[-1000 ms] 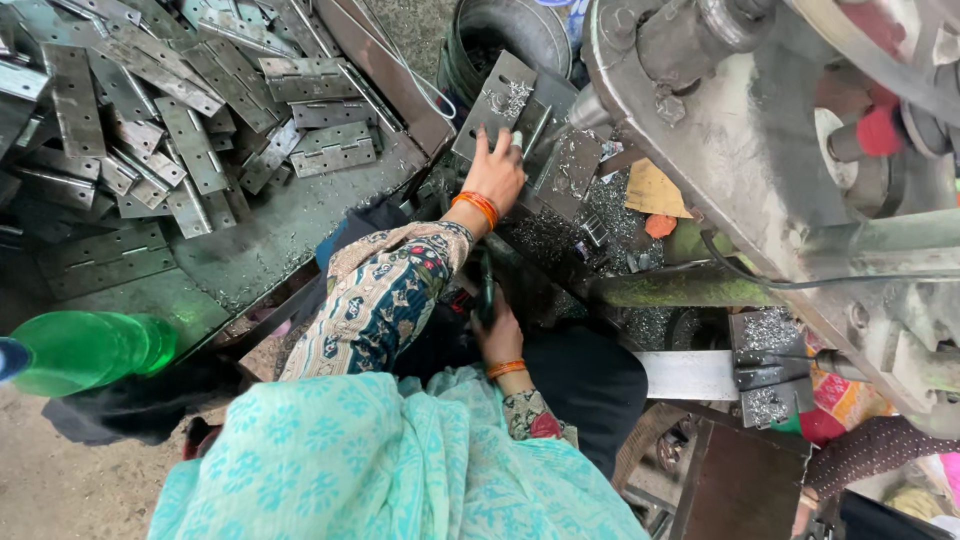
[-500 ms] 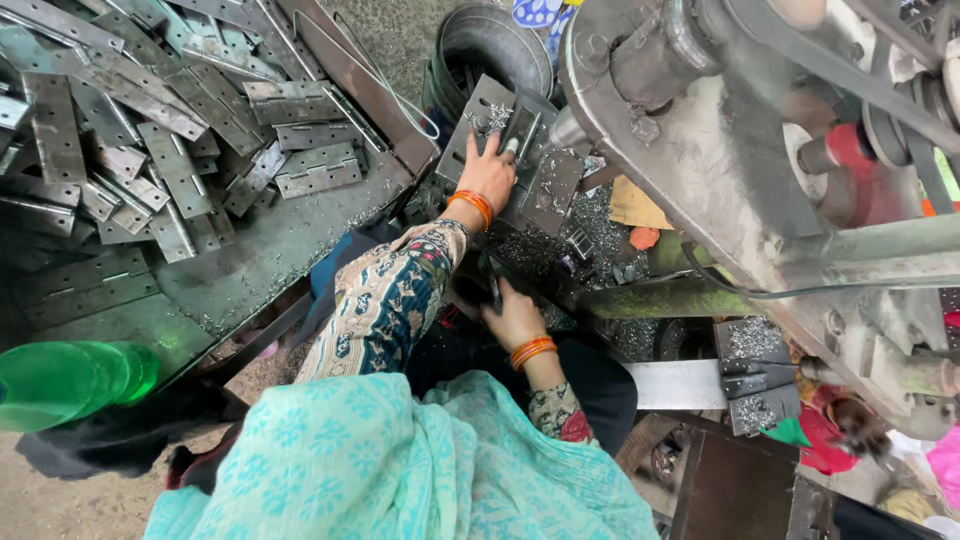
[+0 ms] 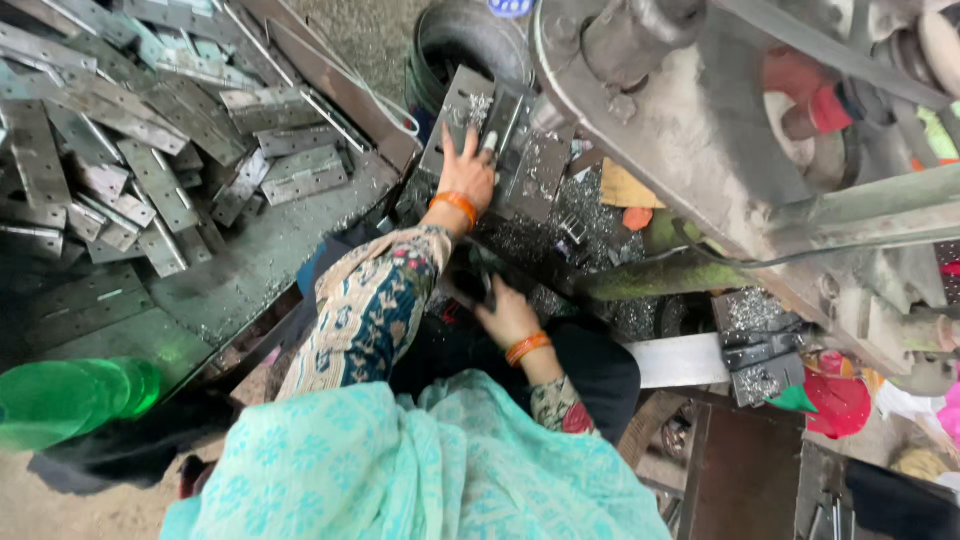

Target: The person repeatedly picks up metal brackets from a bin, places them under a drill press, and operates the machine to drill holes. The person then removes the processed brackets and places them aside, continuing the cycle with new pieces.

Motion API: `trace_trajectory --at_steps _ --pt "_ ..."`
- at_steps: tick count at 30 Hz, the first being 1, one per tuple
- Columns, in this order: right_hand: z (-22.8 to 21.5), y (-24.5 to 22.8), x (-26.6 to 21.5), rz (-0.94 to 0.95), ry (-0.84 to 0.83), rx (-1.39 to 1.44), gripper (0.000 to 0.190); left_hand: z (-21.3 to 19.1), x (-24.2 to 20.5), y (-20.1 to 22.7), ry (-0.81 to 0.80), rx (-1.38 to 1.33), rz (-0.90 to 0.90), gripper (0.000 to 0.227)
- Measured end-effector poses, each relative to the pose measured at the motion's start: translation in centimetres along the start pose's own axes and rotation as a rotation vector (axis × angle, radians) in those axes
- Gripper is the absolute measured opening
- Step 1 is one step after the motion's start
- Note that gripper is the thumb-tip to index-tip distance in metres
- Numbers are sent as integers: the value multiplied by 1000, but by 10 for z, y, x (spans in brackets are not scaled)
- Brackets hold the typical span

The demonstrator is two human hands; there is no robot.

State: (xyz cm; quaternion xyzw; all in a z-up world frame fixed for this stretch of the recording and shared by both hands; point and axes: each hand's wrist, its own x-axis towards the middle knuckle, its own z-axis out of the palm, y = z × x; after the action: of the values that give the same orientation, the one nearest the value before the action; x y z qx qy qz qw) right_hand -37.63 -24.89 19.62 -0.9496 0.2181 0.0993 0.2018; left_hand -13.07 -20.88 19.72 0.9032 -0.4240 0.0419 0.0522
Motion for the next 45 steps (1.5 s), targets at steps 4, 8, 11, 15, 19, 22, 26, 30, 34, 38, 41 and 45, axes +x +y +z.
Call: trace_trajectory --at_steps 4,8,11,15,19,22,26,30,34,38,41,45 --pt "-25 -11 9 32 -54 -116 65 -6 25 -8 8 -44 -39 43" --pt "18 -14 -16 -3 136 2 77 -4 33 -6 44 -23 -32 44" --pt "39 -6 -17 20 152 137 67 -5 36 -7 13 -1 -11 43" --pt "35 0 -17 79 46 85 71 -13 33 -4 -16 46 -23 40" --pt "3 -7 -9 43 15 44 72 -25 28 -5 -69 59 -10 41" --pt "-8 -7 -3 44 -12 5 70 -28 26 -2 -73 67 2 40" --pt "16 1 -6 38 24 13 71 -29 26 -6 -76 101 12 40" --pt "72 7 -31 -136 327 204 71 -32 27 -2 -55 118 14 40" --pt "93 11 -24 -14 194 169 69 -29 24 -3 -51 81 28 39" --pt "63 12 -13 -104 191 171 76 -25 30 -10 54 72 -6 39" --pt "22 10 -4 -42 63 108 75 -23 23 -8 10 81 17 37" --pt "-25 -9 10 1 -75 -60 65 -31 -5 -4 -32 106 78 36"
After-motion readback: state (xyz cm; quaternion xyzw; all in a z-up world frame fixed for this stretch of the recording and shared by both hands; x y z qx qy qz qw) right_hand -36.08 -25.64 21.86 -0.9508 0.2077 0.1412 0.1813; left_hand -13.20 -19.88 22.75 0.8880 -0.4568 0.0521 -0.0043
